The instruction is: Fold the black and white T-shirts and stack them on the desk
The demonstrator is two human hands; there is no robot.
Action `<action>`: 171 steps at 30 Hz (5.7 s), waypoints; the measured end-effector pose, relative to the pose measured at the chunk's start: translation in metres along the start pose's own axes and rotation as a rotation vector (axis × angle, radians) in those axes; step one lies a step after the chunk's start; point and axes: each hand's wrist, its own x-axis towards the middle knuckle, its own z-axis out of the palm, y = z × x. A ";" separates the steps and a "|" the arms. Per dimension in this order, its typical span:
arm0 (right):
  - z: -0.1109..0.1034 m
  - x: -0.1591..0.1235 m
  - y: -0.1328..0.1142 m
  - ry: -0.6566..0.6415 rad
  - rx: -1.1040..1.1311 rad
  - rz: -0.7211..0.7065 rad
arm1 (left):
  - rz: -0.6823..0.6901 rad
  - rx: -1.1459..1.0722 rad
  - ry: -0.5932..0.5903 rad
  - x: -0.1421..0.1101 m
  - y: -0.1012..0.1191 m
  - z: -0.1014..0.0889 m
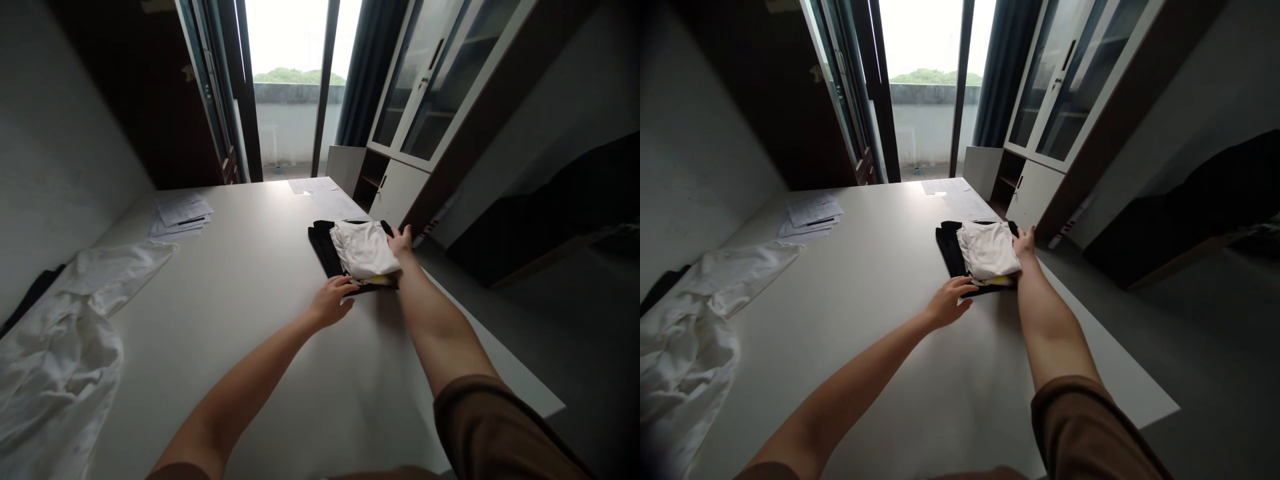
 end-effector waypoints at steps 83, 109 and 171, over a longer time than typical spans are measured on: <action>0.250 -0.132 -0.063 -0.372 -0.439 -0.569 | -0.825 0.691 0.598 -0.169 -0.154 -0.264; 0.261 -0.197 -0.089 -0.719 -0.441 -0.791 | -1.526 1.257 0.536 -0.411 -0.169 -0.417; 0.254 -0.078 -0.076 -0.455 -0.766 -0.526 | -0.586 0.482 0.123 -0.084 -0.079 -0.145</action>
